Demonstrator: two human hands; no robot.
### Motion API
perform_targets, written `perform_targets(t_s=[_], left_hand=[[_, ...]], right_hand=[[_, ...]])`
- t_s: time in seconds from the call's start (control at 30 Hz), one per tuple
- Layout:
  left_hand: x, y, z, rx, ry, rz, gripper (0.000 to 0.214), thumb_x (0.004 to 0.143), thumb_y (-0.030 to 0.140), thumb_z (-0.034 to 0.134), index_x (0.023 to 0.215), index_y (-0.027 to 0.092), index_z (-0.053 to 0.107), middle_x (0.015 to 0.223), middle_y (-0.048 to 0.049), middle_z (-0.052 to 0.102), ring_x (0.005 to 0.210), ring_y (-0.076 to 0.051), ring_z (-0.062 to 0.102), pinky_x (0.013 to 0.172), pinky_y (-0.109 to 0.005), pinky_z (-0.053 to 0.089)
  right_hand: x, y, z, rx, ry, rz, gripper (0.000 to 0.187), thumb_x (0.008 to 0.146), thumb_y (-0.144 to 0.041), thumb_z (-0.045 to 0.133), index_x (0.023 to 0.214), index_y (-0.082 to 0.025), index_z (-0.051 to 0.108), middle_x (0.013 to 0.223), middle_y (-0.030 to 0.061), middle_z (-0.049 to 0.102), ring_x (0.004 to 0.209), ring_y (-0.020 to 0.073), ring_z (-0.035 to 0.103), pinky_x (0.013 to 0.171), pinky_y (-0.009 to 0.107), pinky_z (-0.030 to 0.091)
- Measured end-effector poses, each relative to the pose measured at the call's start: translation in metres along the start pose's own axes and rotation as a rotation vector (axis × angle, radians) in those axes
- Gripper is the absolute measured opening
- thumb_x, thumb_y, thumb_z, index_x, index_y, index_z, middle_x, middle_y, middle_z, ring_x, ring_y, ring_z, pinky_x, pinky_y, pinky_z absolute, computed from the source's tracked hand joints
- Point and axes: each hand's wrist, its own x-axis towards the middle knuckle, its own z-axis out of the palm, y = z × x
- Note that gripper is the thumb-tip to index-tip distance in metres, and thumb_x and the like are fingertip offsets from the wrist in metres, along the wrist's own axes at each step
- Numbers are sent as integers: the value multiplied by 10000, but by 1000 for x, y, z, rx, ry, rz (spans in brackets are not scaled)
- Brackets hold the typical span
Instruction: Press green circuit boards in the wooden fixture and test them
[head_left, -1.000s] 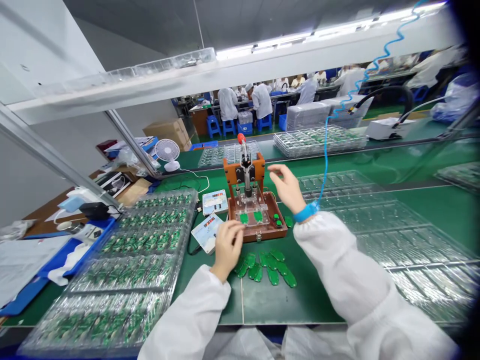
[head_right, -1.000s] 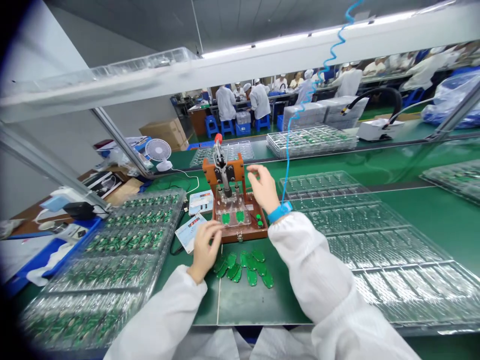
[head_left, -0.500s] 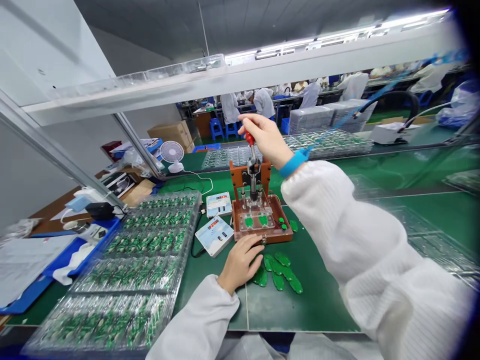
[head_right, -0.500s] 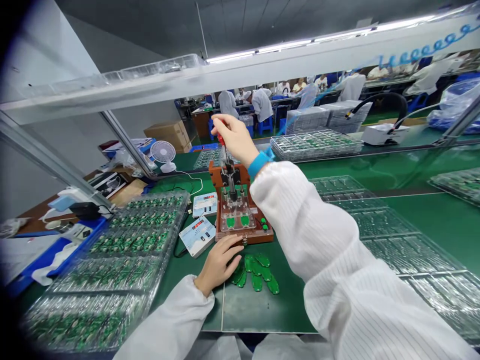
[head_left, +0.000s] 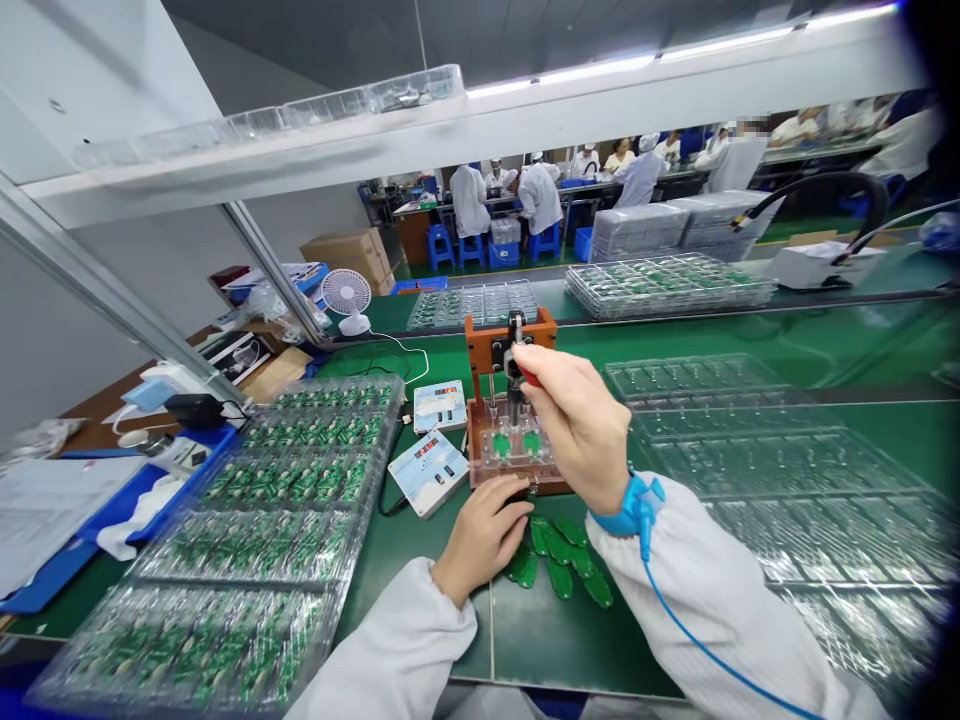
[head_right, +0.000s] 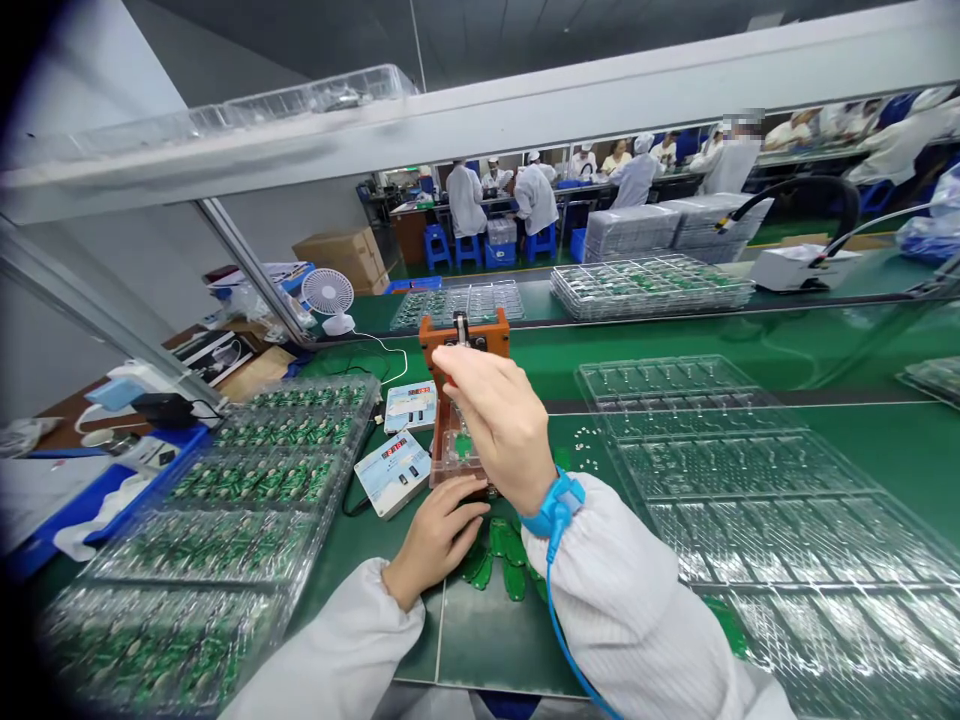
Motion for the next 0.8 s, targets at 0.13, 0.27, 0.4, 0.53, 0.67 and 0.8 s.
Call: perform_targets(t_s=[0.13,0.27,0.4,0.53,0.67,0.8], left_hand=[[2,2,0,-1,17,4,239,959,95,564,1157,191,657,1318,-107,669,1269,-266,587,1044,-475,546],[2,1,0,-6,28,6,244,958,88,560,1162,187,653,1307,-108,671,1259,-264,590,1041,-479,546],[1,1,3,-12,34,-1,249,951,72,548,1147,176,661,1288,-115,677,1244,-260,600,1032,-474,548],[2,7,3,-68,33,-58,245,960,102,555,1151,192,679,1281,-111,692,1242,-252,616,1053,-475,537],[8,3,-15,-304,14,-274,136,970,266,622,1050,215,719,1159,-80,753,1171,-239,675,1069,-445,544],[21,-39,-57,-259,-75,-527,270,997,398,563,1018,184,724,985,-96,777,917,-235,747,872,-399,628]], right_hand=[[-24,11,5,68,-37,-3,513,987,-41,558,1420,-314,576,1338,51,683,1286,239,616,1071,465,542],[-39,19,12,117,-38,-2,574,967,7,543,1448,-305,547,1380,59,654,1342,242,575,1115,472,521],[-44,20,18,187,2,47,590,959,33,520,1432,-317,562,1391,41,642,1360,229,556,1148,459,494],[-48,21,20,258,6,78,593,962,18,514,1441,-328,550,1402,33,632,1383,237,534,1140,461,503],[-50,25,19,319,-27,95,587,968,-9,509,1455,-336,537,1433,39,610,1409,262,507,1152,512,489],[-49,26,18,343,-44,99,584,977,-36,499,1468,-351,522,1440,42,608,1415,272,501,1159,537,479]])
